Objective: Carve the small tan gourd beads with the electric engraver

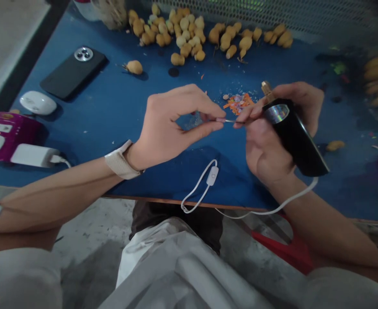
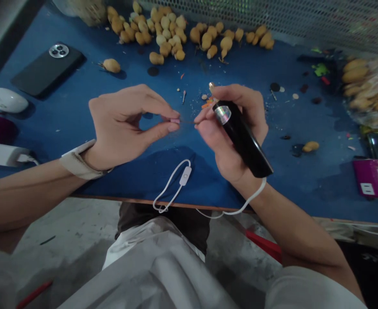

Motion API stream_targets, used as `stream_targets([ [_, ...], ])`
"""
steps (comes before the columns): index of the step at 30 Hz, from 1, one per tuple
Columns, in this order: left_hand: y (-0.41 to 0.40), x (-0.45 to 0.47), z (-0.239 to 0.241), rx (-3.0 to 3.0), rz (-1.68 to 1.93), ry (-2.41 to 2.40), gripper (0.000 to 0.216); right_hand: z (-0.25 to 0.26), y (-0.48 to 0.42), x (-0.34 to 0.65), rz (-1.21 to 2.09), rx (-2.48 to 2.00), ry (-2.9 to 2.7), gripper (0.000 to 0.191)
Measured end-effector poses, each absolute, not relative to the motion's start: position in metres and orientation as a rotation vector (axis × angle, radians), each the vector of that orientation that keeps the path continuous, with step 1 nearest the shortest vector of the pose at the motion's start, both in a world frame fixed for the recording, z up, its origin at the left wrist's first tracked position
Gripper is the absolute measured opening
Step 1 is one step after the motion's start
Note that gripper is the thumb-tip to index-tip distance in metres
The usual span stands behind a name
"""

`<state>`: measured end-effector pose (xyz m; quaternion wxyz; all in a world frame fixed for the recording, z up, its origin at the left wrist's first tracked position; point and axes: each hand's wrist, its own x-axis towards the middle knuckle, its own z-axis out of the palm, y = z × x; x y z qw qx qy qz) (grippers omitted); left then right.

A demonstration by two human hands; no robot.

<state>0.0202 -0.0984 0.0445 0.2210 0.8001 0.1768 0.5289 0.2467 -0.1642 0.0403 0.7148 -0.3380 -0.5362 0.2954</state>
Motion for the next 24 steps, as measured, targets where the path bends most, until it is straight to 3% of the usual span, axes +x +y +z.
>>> stream_targets([
  [2, -0.087, 0.021, 0.039, 2.151, 1.655, 0.3, 0.013, 0.044, -0.16, 0.243, 0.763, -0.757, -1.031, 0.013],
  [4, -0.078, 0.023, 0.035, 2.073, 1.664, 0.271, 0.019, 0.045, -0.156, 0.242, 0.804, -0.719, -0.958, 0.025],
  [6, -0.075, 0.024, 0.034, 1.976, 1.628, 0.321, 0.023, 0.043, -0.154, 0.243, 0.851, -0.7, -0.922, 0.035],
  [9, -0.082, 0.024, 0.037, 1.936, 1.535, 0.438, 0.035, 0.04, -0.153, 0.25, 0.997, -0.73, -1.017, 0.028],
  [13, -0.093, 0.021, 0.042, 2.006, 1.425, 0.543, 0.046, 0.035, -0.154, 0.259, 1.063, -0.79, -1.061, 0.046],
  [18, -0.098, 0.017, 0.046, 2.036, 1.287, 0.746, 0.063, 0.033, -0.153, 0.263, 1.132, -0.808, -1.086, 0.05],
  [24, -0.099, 0.017, 0.045, 2.065, 1.292, 0.721, 0.059, 0.037, -0.154, 0.255, 1.111, -0.697, -1.078, 0.045],
])
